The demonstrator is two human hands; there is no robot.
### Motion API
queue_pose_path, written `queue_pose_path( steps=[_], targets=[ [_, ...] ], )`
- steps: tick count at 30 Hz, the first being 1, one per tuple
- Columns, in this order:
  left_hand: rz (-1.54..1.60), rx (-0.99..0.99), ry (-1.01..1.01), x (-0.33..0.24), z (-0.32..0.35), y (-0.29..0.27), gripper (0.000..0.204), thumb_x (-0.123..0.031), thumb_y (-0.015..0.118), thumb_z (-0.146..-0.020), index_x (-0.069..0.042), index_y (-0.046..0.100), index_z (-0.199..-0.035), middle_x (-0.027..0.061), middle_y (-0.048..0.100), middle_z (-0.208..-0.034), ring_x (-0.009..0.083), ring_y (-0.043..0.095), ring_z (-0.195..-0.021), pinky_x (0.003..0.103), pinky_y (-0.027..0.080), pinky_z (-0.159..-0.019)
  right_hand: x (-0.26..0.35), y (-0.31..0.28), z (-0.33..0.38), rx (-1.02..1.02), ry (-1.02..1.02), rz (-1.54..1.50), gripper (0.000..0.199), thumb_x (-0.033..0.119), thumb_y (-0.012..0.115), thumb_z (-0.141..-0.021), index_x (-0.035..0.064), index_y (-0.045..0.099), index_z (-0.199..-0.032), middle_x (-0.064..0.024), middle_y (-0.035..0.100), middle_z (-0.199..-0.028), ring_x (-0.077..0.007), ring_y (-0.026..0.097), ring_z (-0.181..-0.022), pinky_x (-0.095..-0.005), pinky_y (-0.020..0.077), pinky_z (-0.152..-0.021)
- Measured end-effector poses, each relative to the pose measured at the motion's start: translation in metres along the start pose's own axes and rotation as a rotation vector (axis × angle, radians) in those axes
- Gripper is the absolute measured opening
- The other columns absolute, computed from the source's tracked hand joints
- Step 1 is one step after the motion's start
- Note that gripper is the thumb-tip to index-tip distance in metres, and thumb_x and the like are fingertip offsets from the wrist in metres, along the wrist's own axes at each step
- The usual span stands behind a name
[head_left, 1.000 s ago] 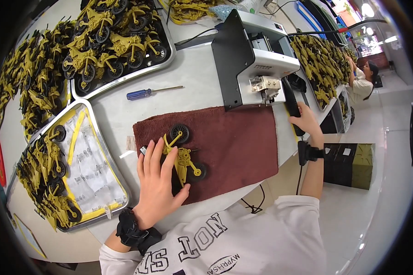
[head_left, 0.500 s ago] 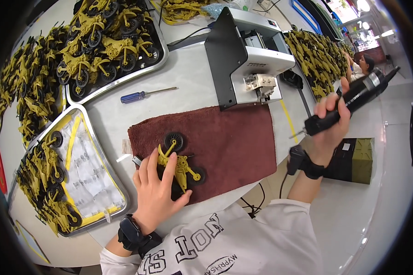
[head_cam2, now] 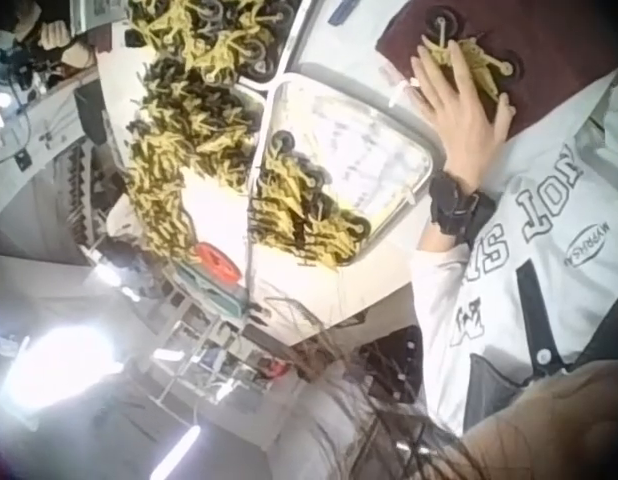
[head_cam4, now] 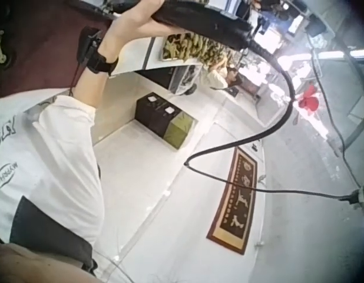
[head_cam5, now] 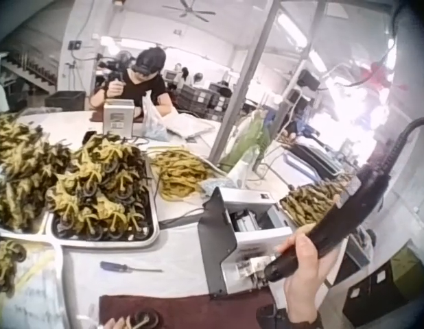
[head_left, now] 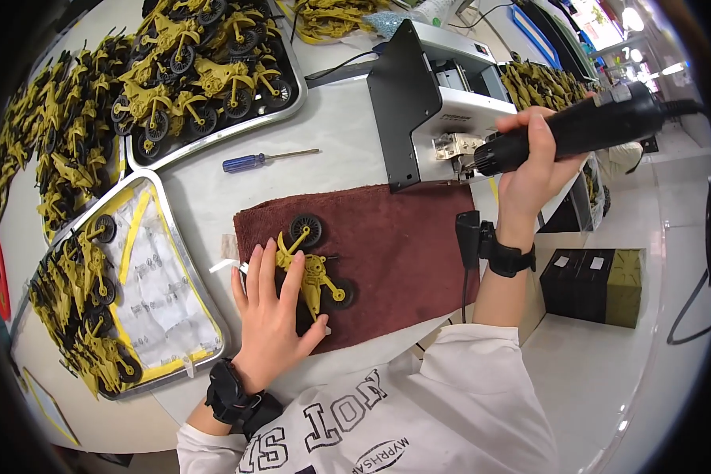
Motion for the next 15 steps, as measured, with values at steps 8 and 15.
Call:
queue_pose_path(
  steps=[8,15],
  targets=[
    [0.135,-0.076,0.016,0.013,0.003,0.005,0.090,-0.041,0.076,-0.075,-0.006,0.036,-0.148,0.0268,0.025,-0.155,0.0443,0.023,-0.144,0.062,0.013,-0.114,0.037,-0.011,0.058,0.123,0.341,-0.294,0.074,0.016,0.057,-0.088,0.0040,0.021,-0.152,-0.0040,0.045,-0.073,-0.0142,0.045,-0.053,-0.0330,0.0434,-0.055],
    [0.106,-0.131,0.064,0.014,0.003,0.007,0.081,-0.041,0.078,-0.073,-0.016,0.047,-0.144,0.0254,0.025,-0.156,0.0445,0.024,-0.142,0.061,0.017,-0.113,0.083,0.030,0.136,0.412,0.195,-0.683,0.099,-0.001,0.065,-0.087,0.0202,-0.002,-0.157,-0.0197,0.064,-0.092,-0.0315,0.066,-0.070,-0.0461,0.0546,-0.068]
  ],
)
Point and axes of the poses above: each hand's wrist, its own z-axis away from the middle knuckle, its own y-axis out of the palm, x = y × z, the point moved 2 cm from there along -z, towards the middle knuckle
